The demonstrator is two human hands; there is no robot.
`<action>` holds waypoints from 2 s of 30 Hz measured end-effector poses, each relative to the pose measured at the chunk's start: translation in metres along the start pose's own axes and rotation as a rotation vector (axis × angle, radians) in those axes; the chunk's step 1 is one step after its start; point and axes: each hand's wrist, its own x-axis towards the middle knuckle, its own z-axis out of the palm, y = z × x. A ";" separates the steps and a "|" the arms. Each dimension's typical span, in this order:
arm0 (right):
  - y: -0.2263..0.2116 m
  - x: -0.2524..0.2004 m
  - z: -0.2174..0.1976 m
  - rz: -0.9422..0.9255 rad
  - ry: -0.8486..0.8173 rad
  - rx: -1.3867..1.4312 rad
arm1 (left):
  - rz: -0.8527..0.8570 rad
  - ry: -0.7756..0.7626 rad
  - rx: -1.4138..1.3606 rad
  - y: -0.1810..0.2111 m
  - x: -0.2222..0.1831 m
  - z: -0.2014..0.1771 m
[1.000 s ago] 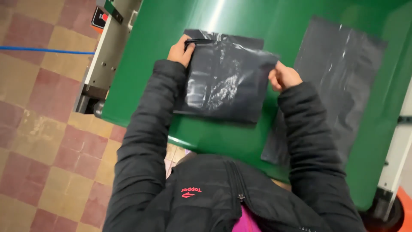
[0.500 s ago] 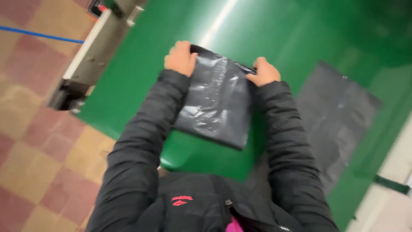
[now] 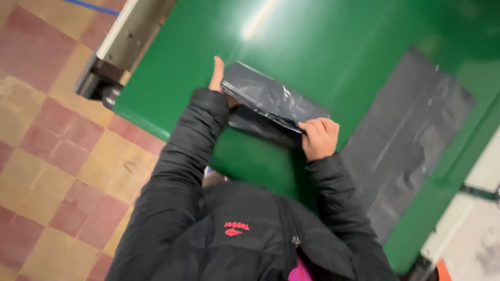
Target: Folding black plastic bags on a conveyor belt and placing them into a collection crate.
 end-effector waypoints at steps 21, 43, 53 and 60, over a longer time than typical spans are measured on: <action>-0.071 -0.039 0.030 0.191 -0.076 -0.128 | 1.301 -0.438 2.520 -0.010 -0.135 0.026; -0.073 -0.194 0.070 1.326 0.425 1.507 | 0.525 -0.053 2.062 -0.086 -0.047 0.054; 0.065 -0.412 -0.146 1.577 0.124 -0.595 | 1.118 -0.343 2.172 -0.179 -0.127 0.190; 0.128 -0.473 -0.133 1.509 -0.021 -0.160 | 1.079 -0.985 2.082 -0.345 -0.115 0.193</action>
